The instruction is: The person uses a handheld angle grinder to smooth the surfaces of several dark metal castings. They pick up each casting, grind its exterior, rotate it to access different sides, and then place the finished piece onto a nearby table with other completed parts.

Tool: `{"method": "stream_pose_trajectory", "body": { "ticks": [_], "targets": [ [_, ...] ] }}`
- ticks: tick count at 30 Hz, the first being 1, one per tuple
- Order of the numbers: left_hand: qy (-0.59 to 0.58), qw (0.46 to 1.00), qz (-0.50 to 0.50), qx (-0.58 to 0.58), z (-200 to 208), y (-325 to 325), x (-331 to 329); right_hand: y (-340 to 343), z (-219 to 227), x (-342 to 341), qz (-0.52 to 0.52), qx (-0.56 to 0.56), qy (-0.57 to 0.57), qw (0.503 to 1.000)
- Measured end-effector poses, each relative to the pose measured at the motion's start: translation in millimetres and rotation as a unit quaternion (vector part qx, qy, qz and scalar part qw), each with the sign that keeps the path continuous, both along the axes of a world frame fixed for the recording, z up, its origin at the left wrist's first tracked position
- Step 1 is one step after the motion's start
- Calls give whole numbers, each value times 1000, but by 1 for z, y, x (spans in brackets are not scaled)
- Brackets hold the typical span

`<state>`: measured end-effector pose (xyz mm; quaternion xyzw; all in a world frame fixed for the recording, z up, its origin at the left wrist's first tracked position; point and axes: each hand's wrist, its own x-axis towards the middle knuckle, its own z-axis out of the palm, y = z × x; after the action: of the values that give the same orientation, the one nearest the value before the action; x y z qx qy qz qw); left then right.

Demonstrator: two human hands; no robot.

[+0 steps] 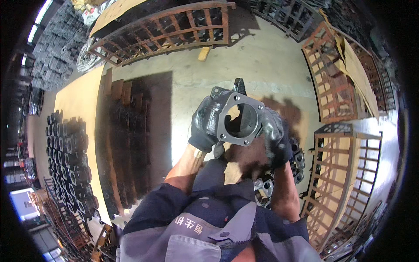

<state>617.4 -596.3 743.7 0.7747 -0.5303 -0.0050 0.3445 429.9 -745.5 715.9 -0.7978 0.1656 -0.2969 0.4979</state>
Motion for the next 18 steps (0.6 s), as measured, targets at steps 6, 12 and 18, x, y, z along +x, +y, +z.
{"method": "stream_pose_trajectory", "body": {
  "ticks": [6,12,18],
  "targets": [
    [-47,990,127,-45,5,8,50,-22,28,102,66,-140,-15,988],
    [752,455,27,-477,1,19,103,-42,23,189,110,-177,-37,977],
    [754,335,40,-564,-18,6,157,-39,51,239,130,-314,14,940]
  ]
}}
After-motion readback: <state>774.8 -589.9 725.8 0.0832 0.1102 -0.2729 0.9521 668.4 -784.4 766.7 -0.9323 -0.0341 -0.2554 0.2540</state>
